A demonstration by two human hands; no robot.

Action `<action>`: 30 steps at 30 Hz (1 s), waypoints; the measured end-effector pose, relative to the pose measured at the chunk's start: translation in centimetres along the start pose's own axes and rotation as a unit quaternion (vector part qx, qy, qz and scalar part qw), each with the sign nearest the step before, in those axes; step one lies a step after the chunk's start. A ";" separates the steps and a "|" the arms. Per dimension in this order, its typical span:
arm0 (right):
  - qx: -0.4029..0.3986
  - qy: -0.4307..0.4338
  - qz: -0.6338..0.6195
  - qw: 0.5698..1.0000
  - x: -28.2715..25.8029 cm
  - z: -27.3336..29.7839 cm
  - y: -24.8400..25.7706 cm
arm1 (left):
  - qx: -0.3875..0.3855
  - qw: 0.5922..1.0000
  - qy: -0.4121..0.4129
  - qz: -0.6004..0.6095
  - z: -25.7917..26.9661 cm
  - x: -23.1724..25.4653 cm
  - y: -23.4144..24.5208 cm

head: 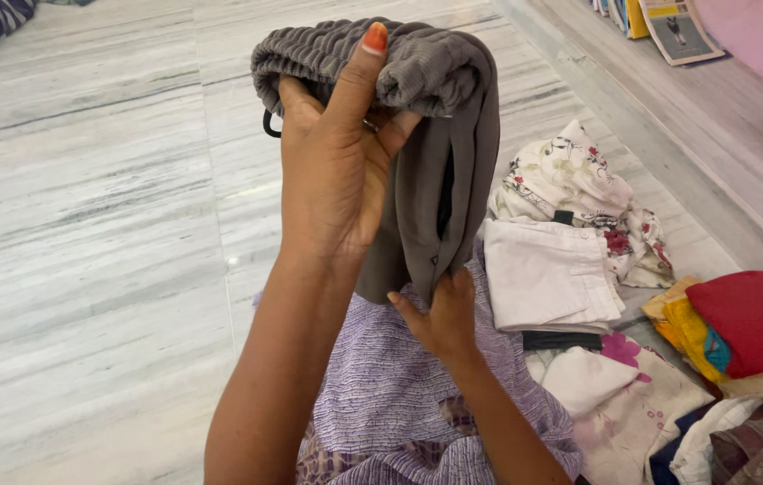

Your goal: The person folds several pieces of clothing on the floor, including a pair of grey shorts, a white top, and a plaid shirt. They smooth and fold each item neatly and place them in a stack.

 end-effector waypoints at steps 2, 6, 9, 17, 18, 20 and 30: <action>-0.037 -0.074 -0.071 0.994 0.9 0.3 -1.0 | 0.004 1.000 -0.012 -0.011 0.2 0.3 0.3; -0.117 -0.131 -0.200 0.964 6.6 -0.4 0.5 | 0.065 0.996 -0.036 -0.057 -1.1 4.2 2.9; -0.140 -0.048 -0.200 0.968 12.1 -0.5 6.5 | 0.091 0.994 -0.032 0.052 -1.3 8.4 6.6; -0.239 -0.052 -0.091 0.965 18.7 -7.3 14.3 | 0.075 0.976 0.130 0.156 -3.0 2.5 14.9; -0.219 -0.054 -0.049 0.973 18.5 -8.5 14.4 | 0.004 0.970 0.152 0.190 -3.7 1.7 14.8; -0.155 -0.086 0.012 0.984 18.3 -9.9 15.2 | 0.138 0.969 0.177 0.102 -4.6 0.1 16.1; -0.093 -0.033 0.154 0.983 23.7 0.5 13.2 | 0.053 0.883 0.357 -0.300 3.1 -0.8 23.7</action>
Point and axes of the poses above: each hand's wrist, its own z-axis away from the middle knuckle, its own y-axis out of the back of the hand, x = y × z, the point moved 3 cm from there along -z, towards the middle knuckle, and after that the axes turned 9 degrees about z, right-handed, at the moved point
